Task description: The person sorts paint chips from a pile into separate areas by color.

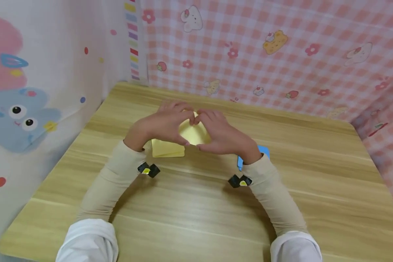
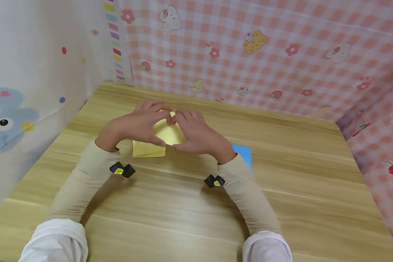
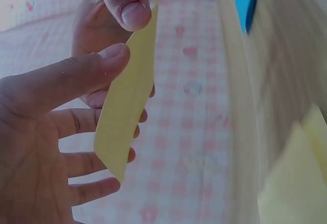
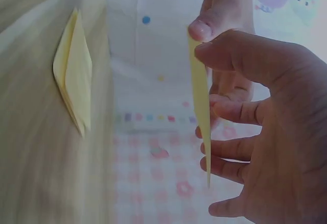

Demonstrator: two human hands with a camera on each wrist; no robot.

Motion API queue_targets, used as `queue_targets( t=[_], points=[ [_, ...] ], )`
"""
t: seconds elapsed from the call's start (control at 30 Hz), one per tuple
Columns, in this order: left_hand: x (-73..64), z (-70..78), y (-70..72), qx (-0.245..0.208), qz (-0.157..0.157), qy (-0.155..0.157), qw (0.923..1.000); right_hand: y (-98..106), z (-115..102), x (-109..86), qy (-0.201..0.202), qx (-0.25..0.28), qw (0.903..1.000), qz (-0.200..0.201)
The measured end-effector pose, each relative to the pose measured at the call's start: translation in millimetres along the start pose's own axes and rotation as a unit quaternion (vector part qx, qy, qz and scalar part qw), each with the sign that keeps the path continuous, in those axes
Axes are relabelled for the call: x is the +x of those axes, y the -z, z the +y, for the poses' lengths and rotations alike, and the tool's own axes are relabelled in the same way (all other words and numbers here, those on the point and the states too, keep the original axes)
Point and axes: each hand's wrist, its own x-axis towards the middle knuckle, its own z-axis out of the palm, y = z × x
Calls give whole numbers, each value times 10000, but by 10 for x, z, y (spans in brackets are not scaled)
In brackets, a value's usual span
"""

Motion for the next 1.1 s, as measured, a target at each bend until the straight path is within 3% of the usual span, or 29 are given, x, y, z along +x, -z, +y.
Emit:
queue_targets(
  t=[0.13, 0.27, 0.4, 0.5, 0.7, 0.8, 0.9, 1.1],
  points=[
    [-195, -179, -3, -25, 103, 363, 9993, -113, -33, 303, 195, 169, 9993, -288],
    [-264, -330, -113, -162, 64, 740, 9971, -259, 26, 520, 318, 374, 9970, -594],
    [-200, -493, -331, -184, -249, 1029, 9942, -444, 149, 635, 322, 650, 9936, -869],
    [-81, -559, -491, -163, -633, 1041, 9924, -584, 259, 611, 72, 747, 9905, -1150],
    [44, -571, -657, 20, -1036, 1059, 9890, -752, 364, 559, -186, 580, 9873, -1464],
    [49, -532, -628, -25, -1020, 1026, 9895, -696, 351, 528, -297, 411, 9874, -1502],
    [32, -475, -517, -132, -808, 938, 9922, -519, 298, 495, -383, 243, 9890, -1411],
    [45, -206, -187, -150, 3, 425, 9990, -60, 157, 306, -280, 220, 9979, -532]
  ],
)
